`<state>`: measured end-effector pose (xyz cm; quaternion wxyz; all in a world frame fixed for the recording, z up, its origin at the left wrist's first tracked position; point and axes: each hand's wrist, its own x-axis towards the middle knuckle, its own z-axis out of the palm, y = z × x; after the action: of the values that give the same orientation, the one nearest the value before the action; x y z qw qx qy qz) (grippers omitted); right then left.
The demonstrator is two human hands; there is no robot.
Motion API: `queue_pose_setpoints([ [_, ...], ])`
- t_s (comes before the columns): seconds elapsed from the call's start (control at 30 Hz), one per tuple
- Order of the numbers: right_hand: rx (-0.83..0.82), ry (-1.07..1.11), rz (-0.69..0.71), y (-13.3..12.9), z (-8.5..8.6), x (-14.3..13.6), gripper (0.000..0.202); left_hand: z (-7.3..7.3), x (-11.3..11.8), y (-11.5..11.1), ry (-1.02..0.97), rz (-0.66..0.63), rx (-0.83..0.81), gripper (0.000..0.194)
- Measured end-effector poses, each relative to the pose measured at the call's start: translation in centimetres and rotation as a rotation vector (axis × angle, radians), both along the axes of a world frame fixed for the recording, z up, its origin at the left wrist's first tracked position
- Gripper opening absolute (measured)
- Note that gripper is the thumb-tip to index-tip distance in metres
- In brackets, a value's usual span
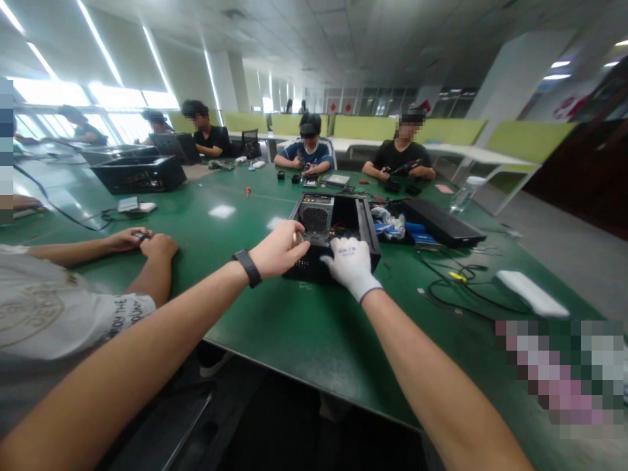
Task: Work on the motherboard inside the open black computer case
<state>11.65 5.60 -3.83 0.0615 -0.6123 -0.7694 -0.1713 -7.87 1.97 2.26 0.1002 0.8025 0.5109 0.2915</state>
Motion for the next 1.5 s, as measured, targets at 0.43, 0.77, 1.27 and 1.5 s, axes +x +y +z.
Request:
queue_pose_setpoints([
  [0.43,0.012,0.019,0.078,-17.0,0.3,0.5,0.032,-0.4,5.0,0.4,0.664,-0.048,-0.213,0.042],
  [0.77,-0.011,0.116,0.108,-24.0,-0.2,0.5,0.025,-3.6,8.0,0.4,0.960,-0.102,-0.438,0.069],
  [1.27,0.010,0.185,0.127,-24.7,-0.4,0.6,0.020,-8.1,7.1,2.7,0.983,-0.093,-0.441,0.079],
  [1.5,0.010,0.172,0.122,-24.6,-0.6,0.6,0.023,-7.6,7.2,2.2,1.002,-0.094,-0.461,0.080],
])
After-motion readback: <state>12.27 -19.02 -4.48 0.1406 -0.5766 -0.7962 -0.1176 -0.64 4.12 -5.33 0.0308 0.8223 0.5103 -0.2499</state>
